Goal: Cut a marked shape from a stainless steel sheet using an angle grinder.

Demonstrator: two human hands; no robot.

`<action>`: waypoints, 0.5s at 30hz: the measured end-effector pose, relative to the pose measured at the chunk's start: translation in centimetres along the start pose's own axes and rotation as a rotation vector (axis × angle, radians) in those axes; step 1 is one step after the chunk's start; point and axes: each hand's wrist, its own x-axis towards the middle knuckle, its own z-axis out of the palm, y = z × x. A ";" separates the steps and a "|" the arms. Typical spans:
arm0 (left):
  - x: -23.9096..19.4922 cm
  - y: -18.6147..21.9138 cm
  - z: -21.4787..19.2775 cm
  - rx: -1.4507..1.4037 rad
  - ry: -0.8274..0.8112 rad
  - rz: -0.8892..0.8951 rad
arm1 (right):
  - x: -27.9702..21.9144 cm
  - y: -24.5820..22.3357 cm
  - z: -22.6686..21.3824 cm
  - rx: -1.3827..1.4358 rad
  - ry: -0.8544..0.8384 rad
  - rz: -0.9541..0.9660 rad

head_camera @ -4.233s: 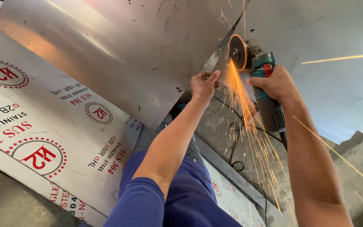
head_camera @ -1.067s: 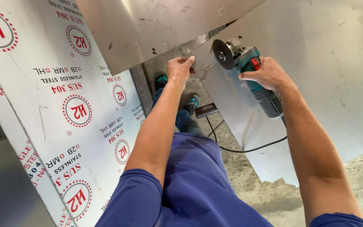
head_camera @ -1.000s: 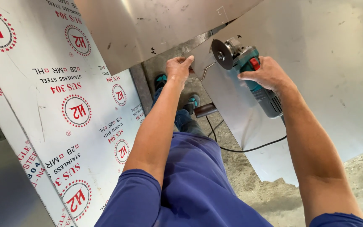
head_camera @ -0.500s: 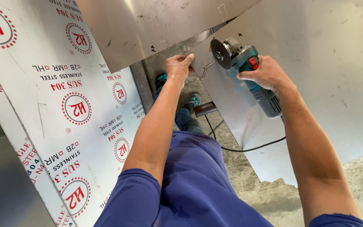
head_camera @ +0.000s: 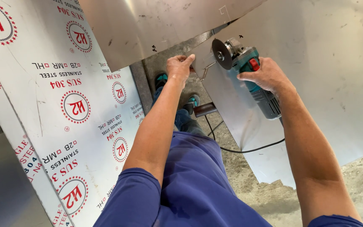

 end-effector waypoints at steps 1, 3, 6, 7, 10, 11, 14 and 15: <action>0.0 0.1 0.0 0.003 -0.002 0.001 | 0.0 -0.2 0.0 0.002 0.001 0.013; 0.2 -0.1 0.0 -0.028 -0.005 0.006 | -0.1 -0.2 -0.1 -0.003 0.004 0.005; 0.4 -0.4 0.0 -0.074 -0.013 0.017 | -0.1 -0.1 0.0 -0.003 0.003 0.000; 0.5 -0.5 0.1 -0.090 -0.019 0.024 | -0.1 0.0 0.0 0.001 0.002 0.005; 0.6 -0.7 0.1 -0.053 -0.002 0.042 | 0.1 0.1 0.0 -0.014 0.011 -0.028; 0.5 -0.7 0.1 -0.053 -0.003 0.042 | -0.2 -0.2 -0.1 -0.015 0.012 -0.027; 0.3 -0.3 0.0 -0.061 0.013 0.038 | -0.4 -0.7 -0.2 0.017 0.000 0.004; 0.2 -0.3 0.0 -0.039 0.016 0.038 | -0.3 -0.5 -0.1 0.013 -0.005 0.009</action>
